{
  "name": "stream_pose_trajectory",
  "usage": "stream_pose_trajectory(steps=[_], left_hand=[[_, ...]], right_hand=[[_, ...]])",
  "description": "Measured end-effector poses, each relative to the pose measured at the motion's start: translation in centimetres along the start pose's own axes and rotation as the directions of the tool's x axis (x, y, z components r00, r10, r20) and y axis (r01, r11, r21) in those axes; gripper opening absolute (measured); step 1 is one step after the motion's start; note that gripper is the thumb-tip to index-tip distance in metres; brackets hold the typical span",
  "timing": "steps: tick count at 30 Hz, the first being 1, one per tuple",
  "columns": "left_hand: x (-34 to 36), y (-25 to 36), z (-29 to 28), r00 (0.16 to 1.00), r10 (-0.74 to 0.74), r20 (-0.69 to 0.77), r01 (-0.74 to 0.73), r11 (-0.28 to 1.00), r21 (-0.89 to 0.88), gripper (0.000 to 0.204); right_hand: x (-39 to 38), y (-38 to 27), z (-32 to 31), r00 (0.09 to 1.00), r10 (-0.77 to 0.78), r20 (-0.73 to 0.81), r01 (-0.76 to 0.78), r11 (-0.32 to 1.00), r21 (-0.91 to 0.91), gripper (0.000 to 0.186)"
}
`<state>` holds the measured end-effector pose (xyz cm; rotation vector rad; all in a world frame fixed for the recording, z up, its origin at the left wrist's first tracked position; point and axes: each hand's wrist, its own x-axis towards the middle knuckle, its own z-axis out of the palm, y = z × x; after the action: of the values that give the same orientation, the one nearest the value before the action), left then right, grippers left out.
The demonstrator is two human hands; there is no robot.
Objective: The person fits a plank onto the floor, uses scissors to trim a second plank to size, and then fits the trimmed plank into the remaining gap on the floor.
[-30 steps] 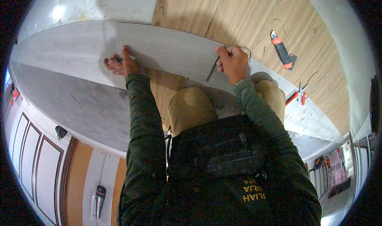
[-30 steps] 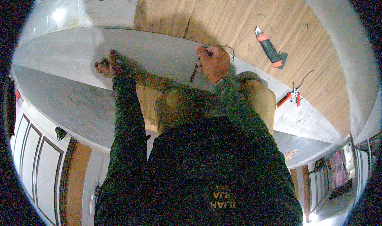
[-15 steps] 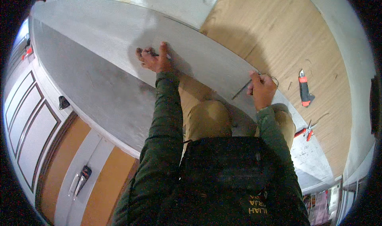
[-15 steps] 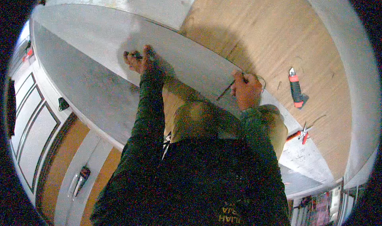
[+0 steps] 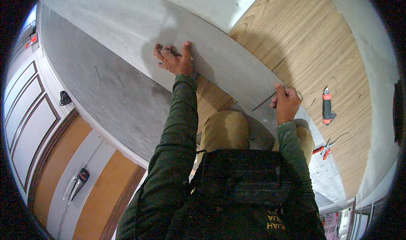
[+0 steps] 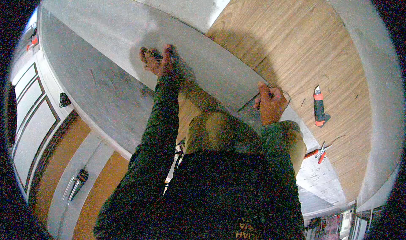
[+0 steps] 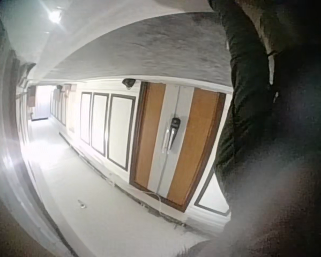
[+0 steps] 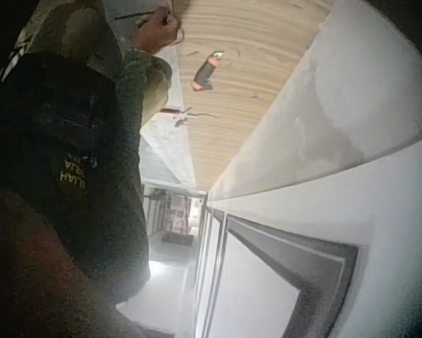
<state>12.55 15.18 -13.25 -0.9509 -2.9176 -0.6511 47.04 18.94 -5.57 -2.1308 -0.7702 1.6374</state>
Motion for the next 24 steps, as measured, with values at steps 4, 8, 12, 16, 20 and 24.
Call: stream_pose_trajectory(steps=[4, 8, 12, 16, 20, 24], left_hand=[[0.0, -0.2, 0.4, 1.0, 0.013, -0.002, -0.013, 1.0, 0.0, 0.066], [0.2, -1.8, 1.0, 0.995, 0.099, -0.005, -0.098, 0.993, 0.061, 0.065], [-0.1, -0.2, 0.3, 1.0, 0.02, 0.011, -0.02, 1.0, -0.017, 0.065], [0.1, 0.8, -0.3, 0.999, -0.042, 0.027, 0.043, 0.998, -0.039, 0.065], [0.1, 0.7, -0.2, 1.0, -0.011, 0.019, 0.011, 1.0, -0.019, 0.065], [0.0, 0.6, -0.4, 1.0, 0.011, 0.008, -0.011, 1.0, -0.016, 0.064]], right_hand=[[0.0, -0.1, 0.0, 1.0, 0.005, 0.001, -0.005, 1.0, 0.03, 0.036], [-0.1, -0.2, 0.2, 1.0, -0.003, 0.0, 0.003, 1.0, 0.01, 0.036], [0.3, 0.4, 0.0, 0.999, -0.033, -0.001, 0.033, 0.999, -0.021, 0.036], [0.1, 0.1, 0.2, 0.999, -0.034, -0.007, 0.034, 0.999, -0.01, 0.037], [0.4, 0.5, 0.1, 0.999, -0.03, -0.018, 0.029, 0.998, -0.061, 0.038], [0.1, -0.1, 0.3, 1.0, -0.015, -0.013, 0.014, 0.998, -0.061, 0.037]])
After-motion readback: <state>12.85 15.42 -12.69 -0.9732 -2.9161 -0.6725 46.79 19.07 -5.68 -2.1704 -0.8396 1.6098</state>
